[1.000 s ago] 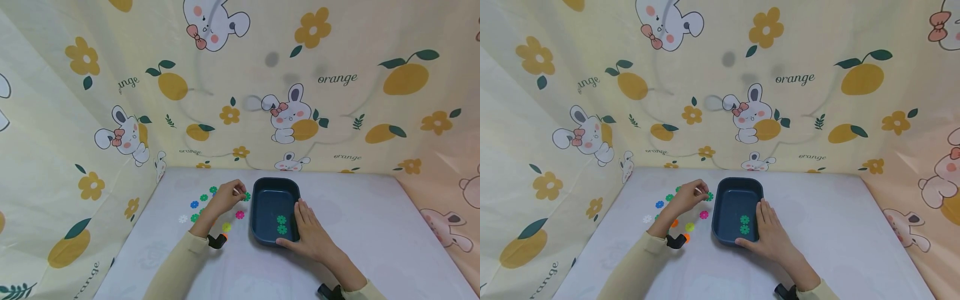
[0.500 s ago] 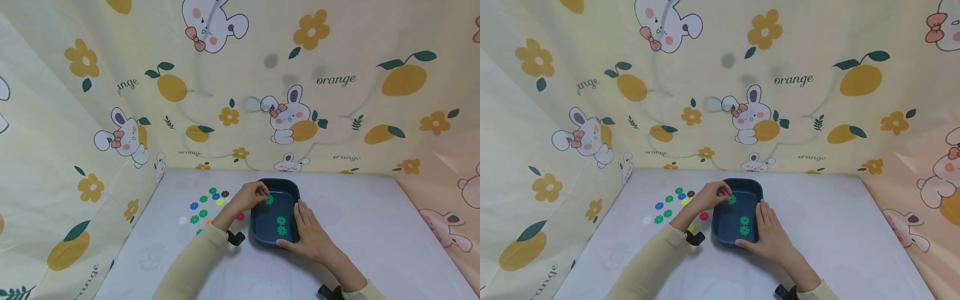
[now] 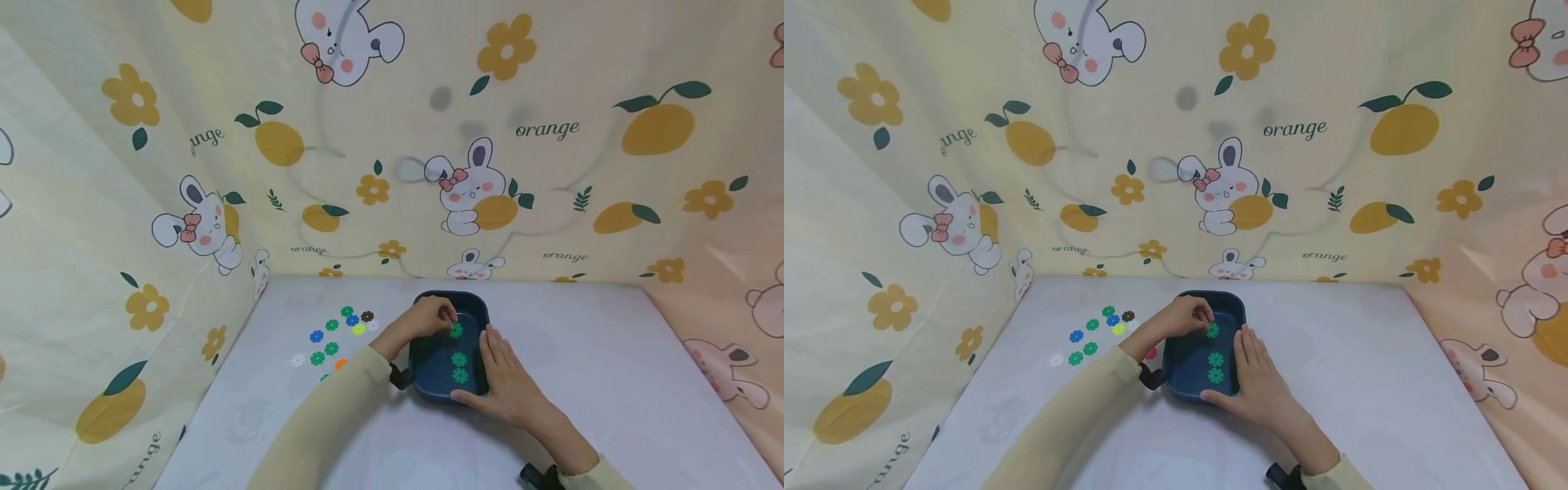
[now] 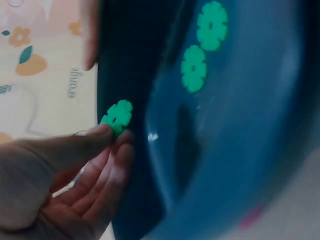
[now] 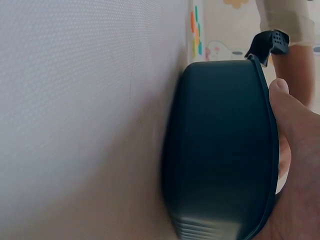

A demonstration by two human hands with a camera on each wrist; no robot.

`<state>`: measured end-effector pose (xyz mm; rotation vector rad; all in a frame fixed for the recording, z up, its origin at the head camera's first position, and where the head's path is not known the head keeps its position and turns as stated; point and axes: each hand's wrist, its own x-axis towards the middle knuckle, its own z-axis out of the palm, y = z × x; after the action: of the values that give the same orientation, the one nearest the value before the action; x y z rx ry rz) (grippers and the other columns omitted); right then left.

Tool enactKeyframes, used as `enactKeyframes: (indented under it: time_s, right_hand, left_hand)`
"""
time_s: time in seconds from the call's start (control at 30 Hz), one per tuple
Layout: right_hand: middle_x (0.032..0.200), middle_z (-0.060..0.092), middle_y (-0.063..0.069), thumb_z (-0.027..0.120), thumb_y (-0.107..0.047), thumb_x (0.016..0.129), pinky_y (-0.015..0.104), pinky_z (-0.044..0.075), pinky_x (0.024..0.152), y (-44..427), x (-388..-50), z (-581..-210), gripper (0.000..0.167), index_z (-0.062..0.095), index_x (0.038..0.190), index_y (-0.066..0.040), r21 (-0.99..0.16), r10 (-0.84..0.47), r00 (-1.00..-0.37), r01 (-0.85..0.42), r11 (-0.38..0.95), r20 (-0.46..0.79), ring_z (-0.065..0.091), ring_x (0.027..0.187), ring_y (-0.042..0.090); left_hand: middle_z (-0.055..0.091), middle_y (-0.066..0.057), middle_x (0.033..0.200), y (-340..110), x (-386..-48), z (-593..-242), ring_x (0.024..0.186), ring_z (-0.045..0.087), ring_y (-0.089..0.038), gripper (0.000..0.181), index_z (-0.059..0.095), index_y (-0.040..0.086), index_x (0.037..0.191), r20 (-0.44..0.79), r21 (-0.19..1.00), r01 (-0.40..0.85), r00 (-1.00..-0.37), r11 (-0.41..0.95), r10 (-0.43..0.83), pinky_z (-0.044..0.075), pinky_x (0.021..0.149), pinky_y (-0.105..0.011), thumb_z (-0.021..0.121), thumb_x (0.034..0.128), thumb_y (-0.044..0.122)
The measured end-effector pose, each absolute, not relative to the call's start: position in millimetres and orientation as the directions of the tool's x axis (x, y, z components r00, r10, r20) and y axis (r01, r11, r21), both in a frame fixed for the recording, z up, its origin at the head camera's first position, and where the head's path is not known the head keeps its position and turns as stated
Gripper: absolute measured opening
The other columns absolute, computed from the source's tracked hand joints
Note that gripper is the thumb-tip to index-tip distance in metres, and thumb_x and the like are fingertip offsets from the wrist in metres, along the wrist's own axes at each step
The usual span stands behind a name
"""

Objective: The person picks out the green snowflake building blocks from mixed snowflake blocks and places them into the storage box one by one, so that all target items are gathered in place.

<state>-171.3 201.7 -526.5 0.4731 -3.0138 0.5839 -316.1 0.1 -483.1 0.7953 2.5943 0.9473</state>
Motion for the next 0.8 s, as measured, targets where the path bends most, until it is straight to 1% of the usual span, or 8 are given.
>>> enactKeyframes:
  time_s: [0.2, 0.33, 0.5, 0.7, 0.8]
  right_hand:
    - [0.176, 0.01, 0.028, 0.063, -0.089, 0.084, 0.062, 0.019, 0.129, 201.8, -171.6, -526.9, 0.135, 0.018, 0.166, 0.009, -0.341, -0.288, -0.954, -0.3, 0.891, 0.086, 0.012, 0.163, 0.046]
    - [0.176, 0.009, 0.028, 0.063, -0.088, 0.084, 0.062, 0.018, 0.129, 202.2, -172.2, -528.2, 0.135, 0.018, 0.166, 0.009, -0.341, -0.289, -0.953, -0.301, 0.891, 0.087, 0.012, 0.163, 0.046]
    - [0.176, 0.01, 0.027, 0.063, -0.088, 0.084, 0.062, 0.018, 0.129, 203.1, -173.6, -530.1, 0.134, 0.019, 0.166, 0.009, -0.352, -0.29, -0.953, -0.304, 0.885, 0.092, 0.011, 0.164, 0.045]
    - [0.177, 0.009, 0.027, 0.064, -0.087, 0.084, 0.063, 0.019, 0.128, 202.8, -173.1, -531.9, 0.134, 0.019, 0.166, 0.009, -0.37, -0.293, -0.952, -0.306, 0.877, 0.092, 0.01, 0.164, 0.044]
    - [0.176, 0.01, 0.027, 0.064, -0.087, 0.084, 0.063, 0.02, 0.128, 203.0, -172.9, -531.2, 0.134, 0.019, 0.166, 0.009, -0.372, -0.295, -0.951, -0.308, 0.875, 0.093, 0.01, 0.164, 0.044]
  left_hand:
    - [0.07, 0.002, 0.089, 4.1, -323.1, -482.7, 0.076, 0.063, -0.008, 0.007, 0.076, 0.009, 0.105, -0.114, 0.625, 0.402, -0.801, 0.669, 0.588, 0.053, 0.07, -0.019, 0.077, 0.0984, 0.008]
    - [0.068, 0.001, 0.089, 8.9, -326.7, -478.0, 0.076, 0.062, -0.01, 0.008, 0.075, 0.01, 0.105, -0.143, 0.585, 0.453, -0.758, 0.672, 0.636, 0.051, 0.069, -0.02, 0.073, 0.0997, 0.005]
    - [0.069, -0.001, 0.092, 17.5, -329.9, -474.1, 0.076, 0.061, -0.01, 0.01, 0.074, 0.01, 0.107, -0.208, 0.529, 0.508, -0.699, 0.68, 0.684, 0.05, 0.067, -0.02, 0.071, 0.1008, 0.002]
    - [0.072, -0.007, 0.095, 22.7, -332.7, -475.2, 0.076, 0.064, -0.012, 0.012, 0.075, 0.006, 0.109, -0.261, 0.553, 0.484, -0.672, 0.678, 0.693, 0.052, 0.069, -0.022, 0.072, 0.0989, -0.001]
    - [0.073, -0.007, 0.095, 26.0, -334.5, -479.9, 0.077, 0.066, -0.013, 0.012, 0.075, 0.005, 0.108, -0.286, 0.553, 0.468, -0.671, 0.69, 0.684, 0.053, 0.069, -0.022, 0.074, 0.0975, -0.001]
